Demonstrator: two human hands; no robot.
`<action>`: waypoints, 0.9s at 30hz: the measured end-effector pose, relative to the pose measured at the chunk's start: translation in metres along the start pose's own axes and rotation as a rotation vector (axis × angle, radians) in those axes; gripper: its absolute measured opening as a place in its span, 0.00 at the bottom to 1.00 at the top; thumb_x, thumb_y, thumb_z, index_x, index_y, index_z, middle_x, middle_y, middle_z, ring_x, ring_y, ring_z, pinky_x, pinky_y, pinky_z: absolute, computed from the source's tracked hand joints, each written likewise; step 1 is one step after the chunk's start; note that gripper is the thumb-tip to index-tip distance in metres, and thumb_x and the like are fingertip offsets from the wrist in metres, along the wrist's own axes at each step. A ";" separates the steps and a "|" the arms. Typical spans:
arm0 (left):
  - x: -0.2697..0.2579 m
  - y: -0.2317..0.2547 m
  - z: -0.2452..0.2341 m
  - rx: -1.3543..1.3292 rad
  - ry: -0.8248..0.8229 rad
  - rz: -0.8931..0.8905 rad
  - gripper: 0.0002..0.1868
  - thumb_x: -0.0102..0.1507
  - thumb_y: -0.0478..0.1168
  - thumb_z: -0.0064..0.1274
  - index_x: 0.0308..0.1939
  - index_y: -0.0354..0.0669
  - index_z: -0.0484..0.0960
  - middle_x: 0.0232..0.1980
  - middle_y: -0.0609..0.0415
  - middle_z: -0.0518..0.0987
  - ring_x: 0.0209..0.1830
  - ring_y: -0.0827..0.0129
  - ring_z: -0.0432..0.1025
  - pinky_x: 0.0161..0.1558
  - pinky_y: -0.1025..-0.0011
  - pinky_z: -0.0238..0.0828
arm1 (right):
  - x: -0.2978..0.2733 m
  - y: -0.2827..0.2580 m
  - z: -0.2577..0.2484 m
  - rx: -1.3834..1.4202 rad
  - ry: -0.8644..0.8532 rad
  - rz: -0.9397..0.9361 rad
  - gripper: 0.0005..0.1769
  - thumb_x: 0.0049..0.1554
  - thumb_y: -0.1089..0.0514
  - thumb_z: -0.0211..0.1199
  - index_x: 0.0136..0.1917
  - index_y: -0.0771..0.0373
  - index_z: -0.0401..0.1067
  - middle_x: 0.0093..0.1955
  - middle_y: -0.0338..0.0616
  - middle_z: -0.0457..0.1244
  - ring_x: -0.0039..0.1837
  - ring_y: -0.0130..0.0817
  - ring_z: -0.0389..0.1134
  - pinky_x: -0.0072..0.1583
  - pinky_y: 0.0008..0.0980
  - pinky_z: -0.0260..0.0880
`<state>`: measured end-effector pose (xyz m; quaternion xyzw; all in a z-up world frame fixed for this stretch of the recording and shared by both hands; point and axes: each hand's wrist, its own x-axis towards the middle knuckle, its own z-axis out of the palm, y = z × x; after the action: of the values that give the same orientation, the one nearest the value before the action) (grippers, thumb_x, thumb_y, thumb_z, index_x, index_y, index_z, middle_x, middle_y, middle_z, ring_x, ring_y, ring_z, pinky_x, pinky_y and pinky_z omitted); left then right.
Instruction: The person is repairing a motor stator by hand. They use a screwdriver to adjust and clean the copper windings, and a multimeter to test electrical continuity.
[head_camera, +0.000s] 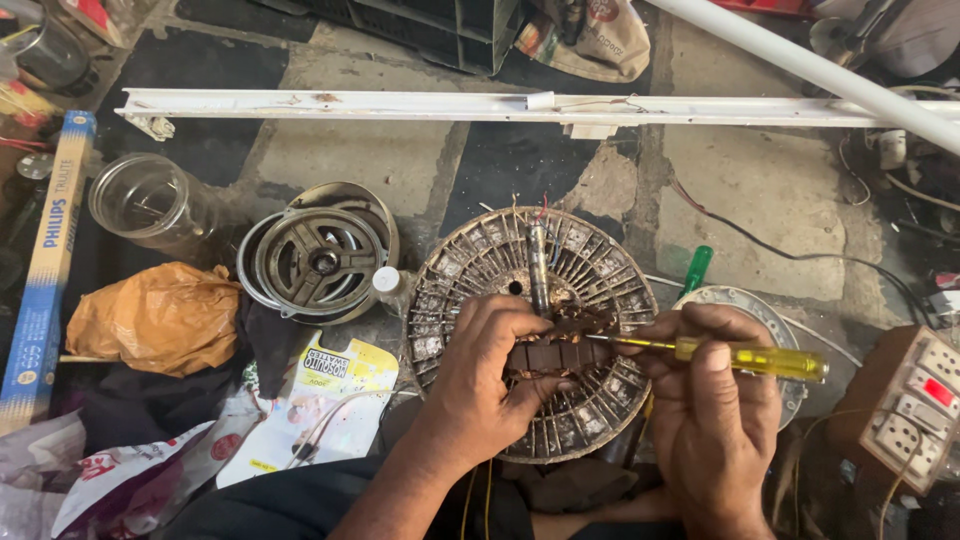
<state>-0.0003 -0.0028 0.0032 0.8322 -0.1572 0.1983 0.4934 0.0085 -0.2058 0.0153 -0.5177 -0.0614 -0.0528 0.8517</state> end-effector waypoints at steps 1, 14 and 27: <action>0.000 0.000 0.000 0.009 0.002 0.005 0.29 0.57 0.41 0.71 0.55 0.42 0.71 0.54 0.47 0.73 0.57 0.52 0.70 0.57 0.56 0.69 | -0.002 -0.001 0.000 -0.086 0.006 -0.015 0.16 0.73 0.59 0.47 0.70 0.70 0.61 0.60 0.58 0.64 0.59 0.43 0.67 0.63 0.40 0.68; -0.008 -0.008 0.011 0.039 -0.051 0.004 0.29 0.57 0.38 0.70 0.57 0.45 0.71 0.55 0.51 0.75 0.63 0.59 0.70 0.66 0.56 0.67 | -0.010 -0.014 0.007 -0.325 -0.129 -0.123 0.17 0.70 0.59 0.55 0.68 0.71 0.63 0.59 0.60 0.66 0.61 0.44 0.70 0.69 0.46 0.71; -0.005 0.003 -0.007 0.020 -0.122 0.017 0.30 0.53 0.30 0.64 0.58 0.43 0.70 0.56 0.47 0.73 0.63 0.52 0.68 0.65 0.53 0.61 | -0.004 -0.041 0.023 -0.790 -0.391 -0.228 0.09 0.63 0.65 0.58 0.57 0.64 0.67 0.58 0.54 0.69 0.59 0.37 0.73 0.57 0.31 0.76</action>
<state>-0.0074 0.0018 0.0060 0.8462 -0.1920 0.1529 0.4729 -0.0028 -0.2038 0.0609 -0.7930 -0.2529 -0.0669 0.5502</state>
